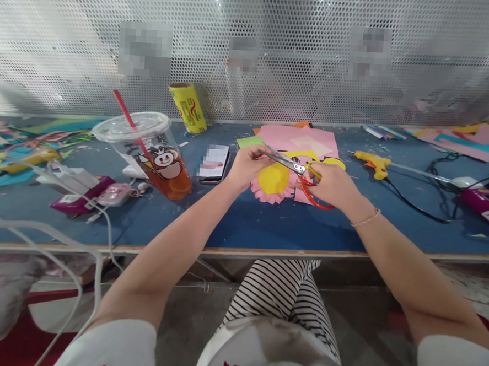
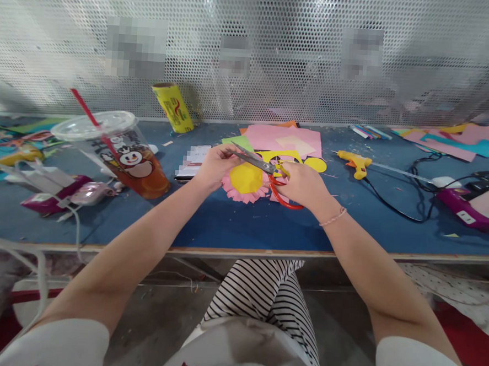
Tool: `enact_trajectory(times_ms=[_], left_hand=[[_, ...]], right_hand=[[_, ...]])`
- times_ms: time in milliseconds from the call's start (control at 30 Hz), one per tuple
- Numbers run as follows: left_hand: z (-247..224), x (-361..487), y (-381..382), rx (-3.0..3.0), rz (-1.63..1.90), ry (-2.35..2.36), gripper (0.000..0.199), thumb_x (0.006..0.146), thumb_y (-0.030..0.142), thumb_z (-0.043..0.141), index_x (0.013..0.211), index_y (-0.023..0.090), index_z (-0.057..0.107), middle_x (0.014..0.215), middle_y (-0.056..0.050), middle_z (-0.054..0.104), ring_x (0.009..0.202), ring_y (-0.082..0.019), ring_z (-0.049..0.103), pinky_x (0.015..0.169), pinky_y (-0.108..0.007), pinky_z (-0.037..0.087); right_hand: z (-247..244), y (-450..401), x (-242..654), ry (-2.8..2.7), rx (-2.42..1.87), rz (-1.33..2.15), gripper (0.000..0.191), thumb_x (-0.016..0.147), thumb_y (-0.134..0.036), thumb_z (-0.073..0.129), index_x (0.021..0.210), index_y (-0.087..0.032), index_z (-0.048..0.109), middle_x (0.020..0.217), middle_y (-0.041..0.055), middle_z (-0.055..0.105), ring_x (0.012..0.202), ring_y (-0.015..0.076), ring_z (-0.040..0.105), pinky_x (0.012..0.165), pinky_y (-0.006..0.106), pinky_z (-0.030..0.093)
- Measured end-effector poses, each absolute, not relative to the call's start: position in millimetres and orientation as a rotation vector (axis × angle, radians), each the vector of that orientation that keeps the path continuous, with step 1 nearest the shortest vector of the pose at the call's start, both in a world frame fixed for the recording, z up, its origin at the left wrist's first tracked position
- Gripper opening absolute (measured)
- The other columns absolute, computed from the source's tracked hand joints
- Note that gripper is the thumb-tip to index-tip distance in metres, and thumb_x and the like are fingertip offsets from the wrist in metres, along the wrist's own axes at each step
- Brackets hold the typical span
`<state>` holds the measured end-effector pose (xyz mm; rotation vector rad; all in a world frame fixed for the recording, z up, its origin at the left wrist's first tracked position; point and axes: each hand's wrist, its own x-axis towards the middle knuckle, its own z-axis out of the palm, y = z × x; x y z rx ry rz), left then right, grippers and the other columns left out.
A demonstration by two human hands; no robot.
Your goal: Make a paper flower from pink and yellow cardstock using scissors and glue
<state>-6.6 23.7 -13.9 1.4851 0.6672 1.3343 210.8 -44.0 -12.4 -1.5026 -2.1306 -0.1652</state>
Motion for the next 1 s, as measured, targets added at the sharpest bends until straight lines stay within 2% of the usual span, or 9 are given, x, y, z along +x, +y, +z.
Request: enact_trajectory(times_ms=[200, 467, 600, 667, 800, 1000], left_hand=[[-11.6, -6.8, 20.6, 1.465, 1.280, 0.669, 0.025, 0.059, 0.027, 0.079, 0.076, 0.015, 0.066, 0.078, -0.002, 0.069, 0.076, -0.013, 0.064, 0.075, -0.028, 0.050], [-11.6, -7.4, 20.6, 1.464, 1.291, 0.792, 0.025, 0.060, 0.026, 0.077, 0.078, 0.017, 0.064, 0.076, -0.001, 0.067, 0.071, -0.012, 0.062, 0.070, -0.027, 0.048], [-11.4, -10.4, 21.1, 1.519, 1.216, 0.890, 0.033, 0.056, 0.020, 0.077, 0.085, 0.018, 0.061, 0.064, 0.002, 0.064, 0.059, -0.011, 0.058, 0.060, -0.026, 0.046], [-10.1, -11.3, 20.0, 1.578, 1.211, 0.918, 0.031, 0.056, 0.019, 0.078, 0.081, 0.018, 0.060, 0.061, 0.003, 0.062, 0.056, -0.010, 0.055, 0.058, -0.025, 0.044], [-5.7, -10.3, 16.7, 1.611, 1.219, 0.931, 0.025, 0.056, 0.023, 0.079, 0.072, 0.016, 0.061, 0.066, 0.000, 0.064, 0.062, -0.011, 0.056, 0.061, -0.026, 0.045], [-4.8, -8.6, 16.6, 1.552, 1.143, 0.948, 0.024, 0.057, 0.032, 0.079, 0.064, 0.017, 0.062, 0.060, 0.001, 0.062, 0.058, -0.010, 0.054, 0.058, -0.025, 0.045]], right_hand=[[-12.1, -43.9, 209.7, -2.080, -1.485, -0.029, 0.034, 0.072, -0.041, 0.061, 0.058, -0.023, 0.036, 0.053, -0.0016, 0.042, 0.052, 0.0131, 0.037, 0.053, 0.028, 0.026], [-11.7, -37.9, 211.3, -1.928, -1.505, -0.008, 0.042, 0.075, -0.053, 0.058, 0.061, -0.024, 0.032, 0.056, -0.0015, 0.043, 0.052, 0.0126, 0.036, 0.052, 0.028, 0.026], [-14.3, -33.7, 214.2, -1.884, -1.513, 0.027, 0.041, 0.074, -0.054, 0.056, 0.064, -0.024, 0.030, 0.058, -0.0017, 0.044, 0.053, 0.0130, 0.037, 0.052, 0.028, 0.026], [-15.0, -32.0, 214.2, -1.849, -1.500, 0.111, 0.039, 0.074, -0.054, 0.056, 0.066, -0.024, 0.032, 0.059, -0.0021, 0.044, 0.053, 0.0131, 0.039, 0.051, 0.028, 0.028], [-16.8, -29.4, 212.7, -1.794, -1.461, 0.266, 0.039, 0.073, -0.054, 0.056, 0.068, -0.024, 0.031, 0.060, -0.0024, 0.044, 0.054, 0.0139, 0.042, 0.052, 0.029, 0.031], [-25.3, -25.4, 217.0, -1.842, -1.367, 0.379, 0.034, 0.076, -0.049, 0.054, 0.073, -0.025, 0.032, 0.068, -0.0013, 0.049, 0.061, 0.0154, 0.049, 0.057, 0.030, 0.037]])
